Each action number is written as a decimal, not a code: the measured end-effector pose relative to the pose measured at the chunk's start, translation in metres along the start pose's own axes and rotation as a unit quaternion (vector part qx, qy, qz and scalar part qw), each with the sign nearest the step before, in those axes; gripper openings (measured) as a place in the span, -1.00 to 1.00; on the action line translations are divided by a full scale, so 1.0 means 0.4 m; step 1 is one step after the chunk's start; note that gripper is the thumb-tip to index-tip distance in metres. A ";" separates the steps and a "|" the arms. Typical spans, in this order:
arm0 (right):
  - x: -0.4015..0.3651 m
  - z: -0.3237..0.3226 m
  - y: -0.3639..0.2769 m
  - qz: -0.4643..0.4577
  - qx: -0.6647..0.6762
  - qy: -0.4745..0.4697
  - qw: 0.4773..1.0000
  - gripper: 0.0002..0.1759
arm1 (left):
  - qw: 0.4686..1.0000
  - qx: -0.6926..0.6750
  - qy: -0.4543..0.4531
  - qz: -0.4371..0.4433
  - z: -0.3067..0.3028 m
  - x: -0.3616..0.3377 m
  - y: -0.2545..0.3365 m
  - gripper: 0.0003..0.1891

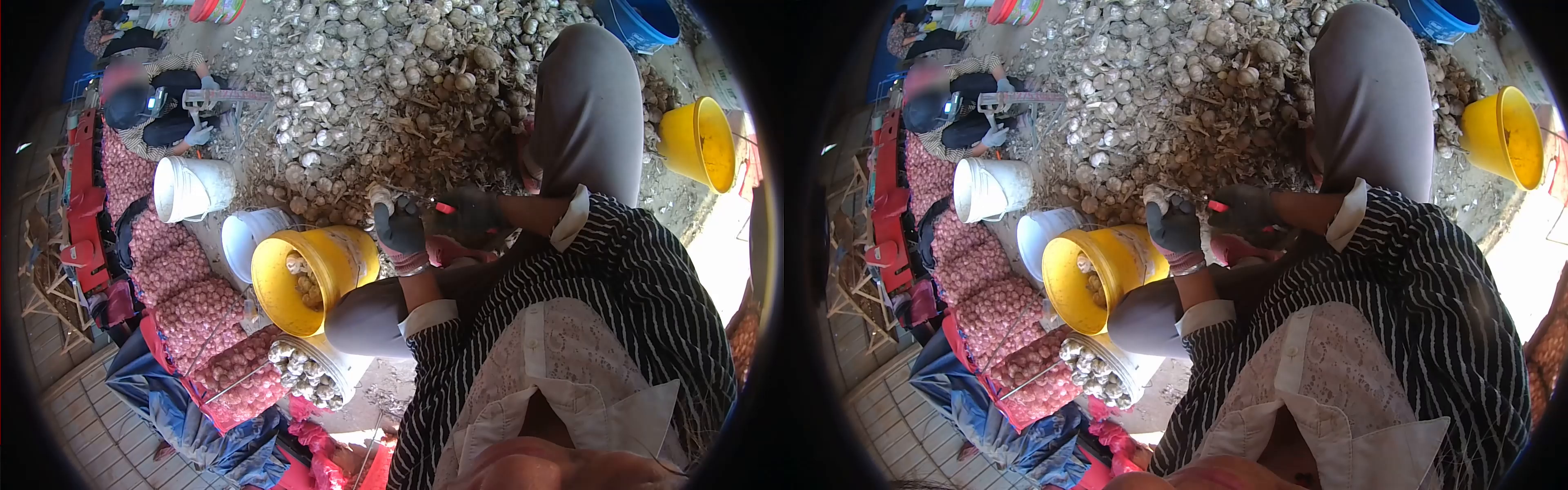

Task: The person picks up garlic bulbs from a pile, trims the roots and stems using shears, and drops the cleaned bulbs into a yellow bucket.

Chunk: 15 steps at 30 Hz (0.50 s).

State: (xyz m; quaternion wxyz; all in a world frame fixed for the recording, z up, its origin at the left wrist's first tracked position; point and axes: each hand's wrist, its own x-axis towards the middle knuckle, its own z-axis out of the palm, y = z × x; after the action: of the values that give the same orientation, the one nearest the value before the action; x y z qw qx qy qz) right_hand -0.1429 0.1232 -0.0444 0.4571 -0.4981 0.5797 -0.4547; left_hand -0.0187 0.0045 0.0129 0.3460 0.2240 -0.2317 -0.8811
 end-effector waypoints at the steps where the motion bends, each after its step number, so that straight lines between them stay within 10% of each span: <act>1: 0.002 -0.003 -0.047 0.062 0.051 -0.025 0.996 -0.71 | 0.999 -0.019 -0.002 0.031 0.012 0.001 0.003 -0.85; 4: -0.006 -0.006 -0.062 0.141 0.110 -0.058 0.982 -0.71 | 0.993 0.003 -0.033 0.110 0.066 -0.010 0.023 -0.86; 6: -0.009 0.011 -0.052 0.144 0.118 -0.058 0.981 -0.74 | 0.956 -0.231 0.005 0.182 0.003 -0.006 0.109 -0.88; 8: 0.083 0.137 -0.114 0.031 0.201 0.013 0.979 -0.65 | 0.895 -0.414 -0.024 0.167 -0.141 -0.050 0.230 -0.75; 10: 0.359 0.520 -0.411 -0.234 0.409 0.186 0.862 -0.46 | 0.874 -0.399 -0.088 0.264 -0.015 -0.093 0.296 -0.76; 11: 0.369 0.551 -0.401 -0.235 0.407 0.185 0.863 -0.46 | 0.839 -0.386 -0.080 0.375 0.022 -0.096 0.318 -0.84; 13: 0.361 0.535 -0.440 -0.301 0.513 0.235 0.769 -0.27 | 0.879 -0.345 -0.014 0.327 0.007 -0.086 0.283 -0.78; 15: 0.235 0.340 -0.276 -0.140 0.405 0.200 0.881 -0.35 | 0.936 -0.251 0.115 0.220 -0.040 -0.064 0.206 -0.59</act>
State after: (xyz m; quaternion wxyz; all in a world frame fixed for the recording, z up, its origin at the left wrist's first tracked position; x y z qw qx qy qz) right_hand 0.0004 0.0101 0.0341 0.4247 -0.2440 0.3484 -0.7992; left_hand 0.0487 -0.0353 0.0526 0.6005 0.1734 -0.0055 -0.7806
